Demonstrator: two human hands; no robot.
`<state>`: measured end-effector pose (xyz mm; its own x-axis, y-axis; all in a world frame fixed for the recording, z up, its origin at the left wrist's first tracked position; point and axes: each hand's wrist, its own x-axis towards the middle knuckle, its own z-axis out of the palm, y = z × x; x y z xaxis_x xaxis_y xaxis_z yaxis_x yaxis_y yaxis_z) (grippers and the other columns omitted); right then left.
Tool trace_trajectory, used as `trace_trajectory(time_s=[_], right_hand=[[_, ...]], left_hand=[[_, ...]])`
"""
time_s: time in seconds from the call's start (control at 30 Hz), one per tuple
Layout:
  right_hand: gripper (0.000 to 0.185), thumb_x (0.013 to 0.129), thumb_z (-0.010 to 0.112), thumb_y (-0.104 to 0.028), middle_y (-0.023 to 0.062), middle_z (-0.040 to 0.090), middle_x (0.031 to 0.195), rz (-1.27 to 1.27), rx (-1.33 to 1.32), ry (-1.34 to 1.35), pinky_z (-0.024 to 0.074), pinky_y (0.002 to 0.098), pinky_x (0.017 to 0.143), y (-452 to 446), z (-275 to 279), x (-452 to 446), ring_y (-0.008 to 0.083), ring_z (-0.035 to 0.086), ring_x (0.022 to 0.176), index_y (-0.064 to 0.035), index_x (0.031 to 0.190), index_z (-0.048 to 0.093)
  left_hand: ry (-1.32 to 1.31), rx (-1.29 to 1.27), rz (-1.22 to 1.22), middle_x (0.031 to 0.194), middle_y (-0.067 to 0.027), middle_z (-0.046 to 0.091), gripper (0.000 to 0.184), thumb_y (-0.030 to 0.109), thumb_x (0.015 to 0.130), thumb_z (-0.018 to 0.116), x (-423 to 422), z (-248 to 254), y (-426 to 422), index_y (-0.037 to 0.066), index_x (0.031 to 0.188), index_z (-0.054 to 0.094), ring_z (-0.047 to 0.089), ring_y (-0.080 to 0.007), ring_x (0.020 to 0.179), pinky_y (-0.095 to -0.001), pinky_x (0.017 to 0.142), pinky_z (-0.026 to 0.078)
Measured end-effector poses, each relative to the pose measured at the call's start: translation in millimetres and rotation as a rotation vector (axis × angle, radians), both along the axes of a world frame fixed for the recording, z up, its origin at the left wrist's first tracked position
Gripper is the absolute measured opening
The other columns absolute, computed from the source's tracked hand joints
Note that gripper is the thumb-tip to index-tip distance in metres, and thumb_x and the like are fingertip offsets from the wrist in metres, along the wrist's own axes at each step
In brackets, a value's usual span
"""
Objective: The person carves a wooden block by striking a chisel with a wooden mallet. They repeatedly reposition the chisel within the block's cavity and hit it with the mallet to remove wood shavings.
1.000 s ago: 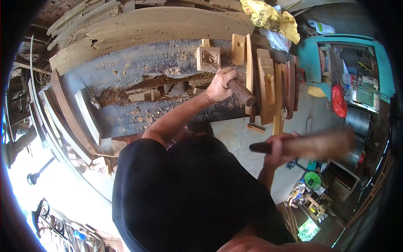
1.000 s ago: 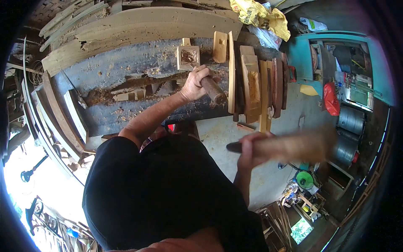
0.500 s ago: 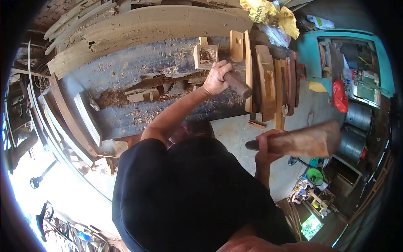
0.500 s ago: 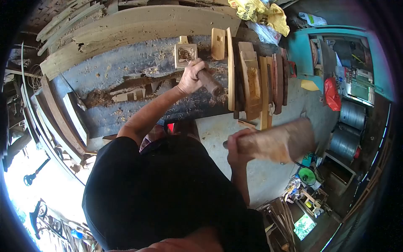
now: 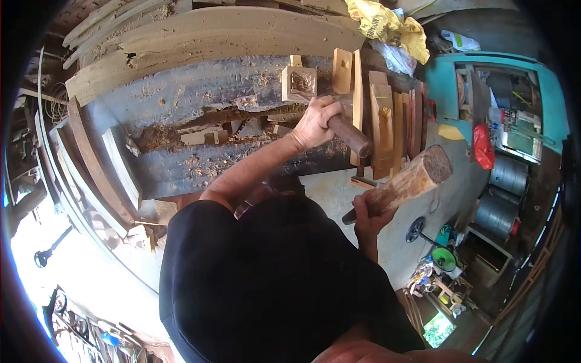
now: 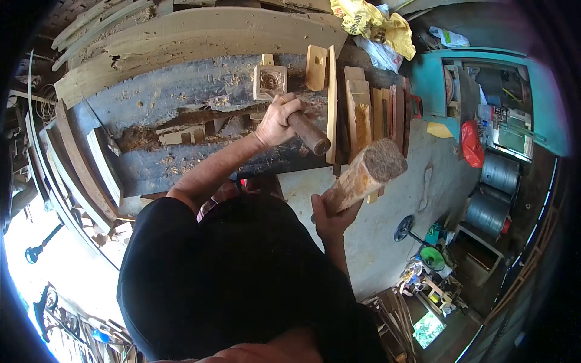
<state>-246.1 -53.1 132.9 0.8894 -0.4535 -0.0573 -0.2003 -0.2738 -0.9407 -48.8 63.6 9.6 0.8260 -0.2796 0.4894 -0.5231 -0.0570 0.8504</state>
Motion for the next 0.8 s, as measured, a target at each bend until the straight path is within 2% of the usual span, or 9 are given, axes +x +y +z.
trace_trajectory(time_s=[0.2, 0.27, 0.3, 0.33, 0.4, 0.47, 0.57, 0.73, 0.8], right_hand=[[0.066, 0.077, 0.067, 0.003, 0.0095, 0.058, 0.09, 0.021, -0.048, -0.023, 0.0494, 0.0276, 0.067, -4, 10, 11, 0.0144, 0.057, 0.073, 0.0009, 0.131, 0.029], [0.044, 0.074, 0.067, -0.003, 0.0069, 0.06, 0.086, 0.621, -1.028, -0.089, 0.0473, 0.0315, 0.074, -23, 37, 17, 0.0169, 0.057, 0.072, -0.0014, 0.113, 0.047], [0.013, 0.072, 0.064, -0.008, 0.0048, 0.062, 0.08, 0.739, -0.831, -0.048, 0.0435, 0.034, 0.081, -19, 53, 22, 0.0202, 0.058, 0.072, -0.0071, 0.083, 0.057], [0.015, 0.073, 0.07, -0.01, 0.0078, 0.065, 0.083, 0.373, -0.409, -0.129, 0.0441, 0.0352, 0.084, -13, 13, 6, 0.0236, 0.061, 0.076, -0.0057, 0.083, 0.061], [0.049, 0.073, 0.078, -0.017, 0.0144, 0.065, 0.094, 0.507, -1.007, -0.316, 0.0468, 0.0362, 0.084, -37, -68, 6, 0.0268, 0.064, 0.084, 0.0023, 0.11, 0.053], [0.073, 0.073, 0.083, -0.023, 0.0211, 0.064, 0.1, 0.156, -0.589, 0.084, 0.0496, 0.0375, 0.081, -14, -73, 10, 0.0291, 0.064, 0.089, 0.0075, 0.124, 0.041], [0.056, 0.078, 0.077, -0.022, 0.0197, 0.063, 0.091, 0.082, -0.476, 0.071, 0.0501, 0.0386, 0.076, 2, -40, 23, 0.0294, 0.063, 0.083, 0.0032, 0.117, 0.045], [0.054, 0.078, 0.077, -0.022, 0.0155, 0.062, 0.09, 0.0, -0.131, 0.168, 0.0489, 0.0357, 0.076, -5, -46, 28, 0.0216, 0.061, 0.082, 0.0036, 0.113, 0.044], [0.055, 0.079, 0.077, -0.022, 0.0161, 0.062, 0.092, -0.01, -0.119, 0.172, 0.0488, 0.0363, 0.077, -2, -44, 22, 0.0221, 0.061, 0.083, 0.0038, 0.114, 0.044]], left_hand=[[0.021, 0.011, 0.019, 0.078, -0.0087, 0.055, 0.031, 0.013, 0.068, 0.081, 2, -22, 7, 0.008, 0.087, 0.057, 0.058, -0.0324, 0.077, -0.0412, 0.071, 0.045], [0.009, -0.027, 0.037, 0.079, -0.009, 0.056, 0.033, 0.013, 0.067, 0.082, 3, -28, 7, 0.008, 0.087, 0.056, 0.058, -0.0322, 0.078, -0.0411, 0.071, 0.045], [0.014, -0.025, 0.039, 0.079, -0.009, 0.056, 0.033, 0.013, 0.067, 0.082, 3, -29, 9, 0.008, 0.087, 0.056, 0.058, -0.0322, 0.078, -0.0411, 0.071, 0.045], [0.01, -0.018, 0.017, 0.079, -0.0092, 0.056, 0.034, 0.013, 0.066, 0.082, 4, -29, 11, 0.008, 0.087, 0.056, 0.058, -0.0324, 0.078, -0.0412, 0.071, 0.045], [-0.002, -0.017, -0.014, 0.079, -0.0094, 0.056, 0.034, 0.013, 0.066, 0.082, 5, -28, 11, 0.008, 0.087, 0.055, 0.058, -0.0325, 0.079, -0.0414, 0.071, 0.045], [-0.033, 0.001, -0.033, 0.079, -0.0093, 0.056, 0.032, 0.01, 0.066, 0.079, 10, -25, 9, 0.008, 0.087, 0.055, 0.06, -0.0314, 0.08, -0.0412, 0.072, 0.046], [0.01, 0.022, -0.072, 0.081, -0.0133, 0.059, 0.031, 0.005, 0.062, 0.071, 20, -26, -2, 0.006, 0.088, 0.055, 0.06, -0.0363, 0.082, -0.0429, 0.073, 0.047], [0.556, -0.212, -0.11, 0.08, -0.0055, 0.067, 0.016, 0.012, 0.08, 0.072, 96, -17, -6, 0.007, 0.092, 0.063, 0.063, -0.0117, 0.072, -0.0312, 0.067, 0.055], [0.663, -0.384, 0.088, 0.076, -0.0025, 0.063, 0.021, 0.022, 0.08, 0.076, 123, 6, 13, 0.01, 0.082, 0.058, 0.059, -0.0124, 0.069, -0.033, 0.066, 0.055]])
